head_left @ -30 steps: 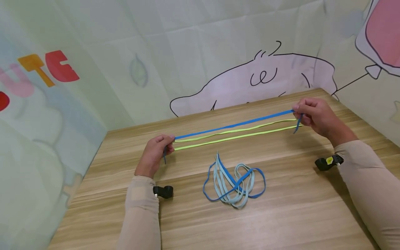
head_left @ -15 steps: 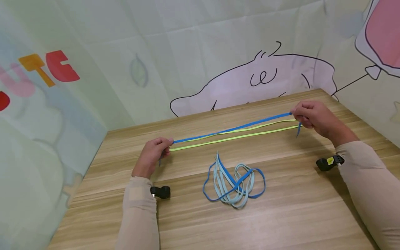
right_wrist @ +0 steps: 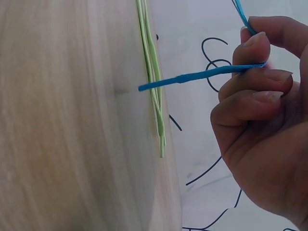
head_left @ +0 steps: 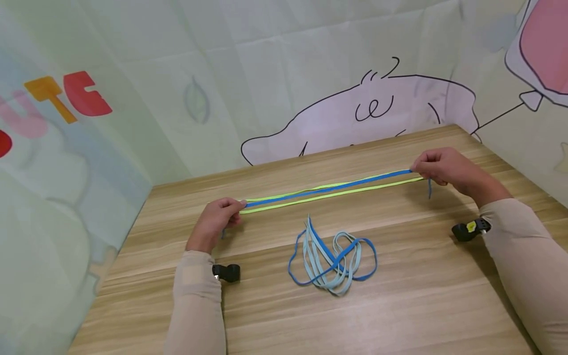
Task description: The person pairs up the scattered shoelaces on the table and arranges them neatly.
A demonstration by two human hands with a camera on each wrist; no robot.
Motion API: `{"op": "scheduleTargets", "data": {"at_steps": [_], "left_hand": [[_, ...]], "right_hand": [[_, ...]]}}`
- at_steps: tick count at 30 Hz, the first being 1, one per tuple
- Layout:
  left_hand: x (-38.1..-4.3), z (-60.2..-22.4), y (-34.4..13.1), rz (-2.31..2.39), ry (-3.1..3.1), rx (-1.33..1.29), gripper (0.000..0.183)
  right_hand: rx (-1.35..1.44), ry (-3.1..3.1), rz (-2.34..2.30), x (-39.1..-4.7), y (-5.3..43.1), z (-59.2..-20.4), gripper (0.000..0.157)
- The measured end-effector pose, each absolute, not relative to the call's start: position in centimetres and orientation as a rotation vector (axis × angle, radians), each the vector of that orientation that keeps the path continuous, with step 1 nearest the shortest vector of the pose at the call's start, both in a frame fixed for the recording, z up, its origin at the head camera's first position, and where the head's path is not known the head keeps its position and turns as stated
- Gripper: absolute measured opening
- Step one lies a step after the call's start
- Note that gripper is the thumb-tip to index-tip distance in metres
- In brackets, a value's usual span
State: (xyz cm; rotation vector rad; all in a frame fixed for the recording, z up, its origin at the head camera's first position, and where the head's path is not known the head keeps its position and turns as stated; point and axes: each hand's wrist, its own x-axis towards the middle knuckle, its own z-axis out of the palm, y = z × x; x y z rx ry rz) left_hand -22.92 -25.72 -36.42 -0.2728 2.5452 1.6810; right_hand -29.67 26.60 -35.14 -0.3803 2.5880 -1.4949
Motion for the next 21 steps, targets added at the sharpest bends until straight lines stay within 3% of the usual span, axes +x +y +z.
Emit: {"op": "scheduleTargets", "data": {"at_steps": [21], "left_hand": [[-22.91, -36.92, -26.41, 1.523, 2.595, -0.331, 0.029]], "right_hand": [[-0.287, 2.63, -1.271, -30.25, 27.16, -36.0, 0.032]]}}
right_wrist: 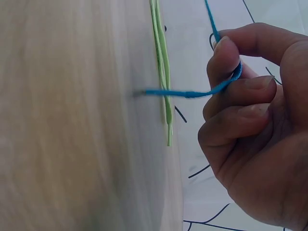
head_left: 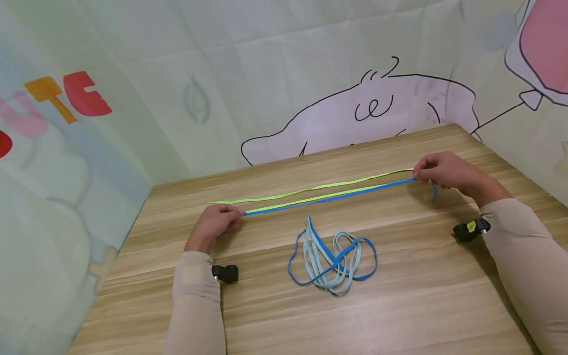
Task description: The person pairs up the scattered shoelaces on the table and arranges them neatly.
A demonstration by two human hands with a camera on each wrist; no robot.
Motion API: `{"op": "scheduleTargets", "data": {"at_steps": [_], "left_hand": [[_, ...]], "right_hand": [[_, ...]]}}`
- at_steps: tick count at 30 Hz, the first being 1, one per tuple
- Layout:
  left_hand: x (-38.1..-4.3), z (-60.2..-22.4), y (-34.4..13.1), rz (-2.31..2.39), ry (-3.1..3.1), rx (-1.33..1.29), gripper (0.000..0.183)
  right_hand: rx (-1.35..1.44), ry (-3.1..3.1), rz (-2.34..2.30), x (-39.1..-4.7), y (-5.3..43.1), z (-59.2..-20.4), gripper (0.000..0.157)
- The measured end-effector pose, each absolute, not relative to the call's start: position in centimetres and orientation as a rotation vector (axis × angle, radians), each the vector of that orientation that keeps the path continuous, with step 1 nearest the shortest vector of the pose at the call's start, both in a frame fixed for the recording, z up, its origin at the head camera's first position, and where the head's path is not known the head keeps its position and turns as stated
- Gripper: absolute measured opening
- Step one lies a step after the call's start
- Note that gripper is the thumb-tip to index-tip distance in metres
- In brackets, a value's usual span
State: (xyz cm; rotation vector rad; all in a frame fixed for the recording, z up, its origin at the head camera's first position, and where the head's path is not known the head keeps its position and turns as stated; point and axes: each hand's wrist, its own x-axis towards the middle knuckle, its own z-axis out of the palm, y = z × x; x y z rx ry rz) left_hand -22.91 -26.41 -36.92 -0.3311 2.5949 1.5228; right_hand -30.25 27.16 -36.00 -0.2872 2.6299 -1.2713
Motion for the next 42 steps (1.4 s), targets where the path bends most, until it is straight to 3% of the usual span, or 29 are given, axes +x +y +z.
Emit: {"op": "scheduleTargets", "data": {"at_steps": [42], "left_hand": [[-22.15, -36.49, -27.17, 1.331, 2.731, -0.505, 0.03]], "right_hand": [[-0.213, 2.752, -1.102, -30.33, 27.38, -36.13, 0.034]]}}
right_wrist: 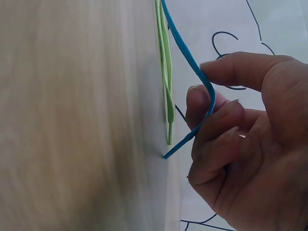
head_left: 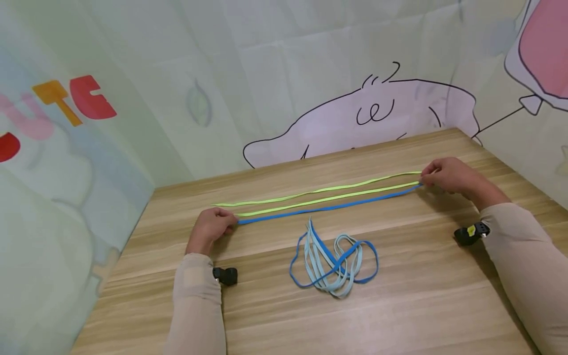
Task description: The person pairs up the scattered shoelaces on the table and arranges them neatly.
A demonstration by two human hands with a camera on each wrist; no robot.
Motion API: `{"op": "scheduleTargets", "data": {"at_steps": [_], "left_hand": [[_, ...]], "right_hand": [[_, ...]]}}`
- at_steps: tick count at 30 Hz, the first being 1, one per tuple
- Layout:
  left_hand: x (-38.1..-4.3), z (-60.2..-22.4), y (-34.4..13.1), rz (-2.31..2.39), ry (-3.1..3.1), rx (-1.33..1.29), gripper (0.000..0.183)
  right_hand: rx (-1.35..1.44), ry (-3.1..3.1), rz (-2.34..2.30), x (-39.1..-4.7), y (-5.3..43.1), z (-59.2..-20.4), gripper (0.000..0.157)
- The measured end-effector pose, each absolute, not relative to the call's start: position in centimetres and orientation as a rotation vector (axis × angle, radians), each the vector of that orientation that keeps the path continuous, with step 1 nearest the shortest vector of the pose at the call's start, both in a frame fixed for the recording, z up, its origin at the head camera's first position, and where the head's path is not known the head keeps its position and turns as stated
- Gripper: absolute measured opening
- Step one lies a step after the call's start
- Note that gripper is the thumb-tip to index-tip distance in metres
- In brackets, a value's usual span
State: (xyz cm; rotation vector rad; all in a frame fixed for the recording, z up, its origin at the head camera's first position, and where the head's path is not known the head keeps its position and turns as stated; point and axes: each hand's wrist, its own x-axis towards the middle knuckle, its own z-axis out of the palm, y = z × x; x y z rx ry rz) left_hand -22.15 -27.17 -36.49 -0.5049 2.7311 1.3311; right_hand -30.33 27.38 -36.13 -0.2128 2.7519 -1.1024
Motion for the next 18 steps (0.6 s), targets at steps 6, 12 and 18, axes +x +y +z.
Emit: {"op": "scheduleTargets", "data": {"at_steps": [6, 12, 18], "left_hand": [[-22.02, -36.6, -27.15, 1.379, 2.736, -0.531, 0.029], [-22.0, -36.65, -27.27, 1.331, 2.828, -0.499, 0.027], [-21.96, -36.59, -27.33, 1.319, 2.865, -0.547, 0.028]], "right_hand": [[-0.159, 2.798, -1.067, -30.3, 27.35, -36.12, 0.035], [-0.135, 2.819, -1.038, -30.24, 27.4, -36.05, 0.036], [-0.103, 2.841, -0.991, -30.13, 27.38, -35.93, 0.037]]}}
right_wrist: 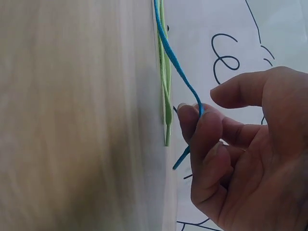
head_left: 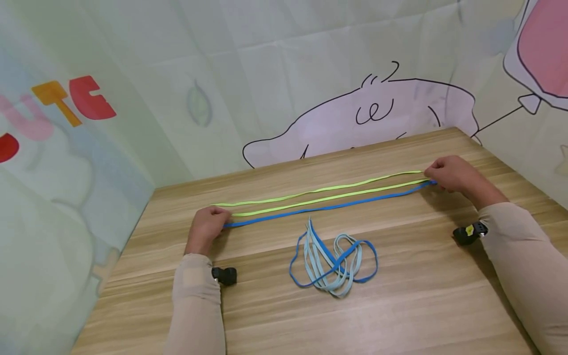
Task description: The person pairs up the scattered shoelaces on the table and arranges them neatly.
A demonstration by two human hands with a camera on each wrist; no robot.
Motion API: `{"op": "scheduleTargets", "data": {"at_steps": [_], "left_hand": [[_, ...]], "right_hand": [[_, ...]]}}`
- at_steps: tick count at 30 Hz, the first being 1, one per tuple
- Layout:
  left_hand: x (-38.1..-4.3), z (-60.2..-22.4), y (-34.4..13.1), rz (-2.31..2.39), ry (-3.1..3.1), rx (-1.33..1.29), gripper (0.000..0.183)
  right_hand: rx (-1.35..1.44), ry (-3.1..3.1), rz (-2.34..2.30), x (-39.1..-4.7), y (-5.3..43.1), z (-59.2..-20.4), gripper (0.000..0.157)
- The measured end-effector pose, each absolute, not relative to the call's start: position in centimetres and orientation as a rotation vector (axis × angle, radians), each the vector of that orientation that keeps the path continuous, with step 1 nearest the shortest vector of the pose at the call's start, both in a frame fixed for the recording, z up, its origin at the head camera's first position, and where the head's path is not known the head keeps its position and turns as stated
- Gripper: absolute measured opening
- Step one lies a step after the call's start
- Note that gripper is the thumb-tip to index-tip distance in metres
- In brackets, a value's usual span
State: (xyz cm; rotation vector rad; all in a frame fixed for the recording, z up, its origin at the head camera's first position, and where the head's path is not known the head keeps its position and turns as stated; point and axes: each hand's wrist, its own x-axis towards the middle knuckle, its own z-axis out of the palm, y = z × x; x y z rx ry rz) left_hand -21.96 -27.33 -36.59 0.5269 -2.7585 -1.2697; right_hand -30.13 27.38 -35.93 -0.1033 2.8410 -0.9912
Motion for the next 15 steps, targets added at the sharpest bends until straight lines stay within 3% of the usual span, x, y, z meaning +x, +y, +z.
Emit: {"op": "scheduleTargets", "data": {"at_steps": [15], "left_hand": [[-21.77, -36.07, -27.27, -1.166, -2.722, 0.694, 0.029]], "right_hand": [[-0.078, 2.908, -0.883, -29.91, 26.78, -35.61, 0.041]]}}
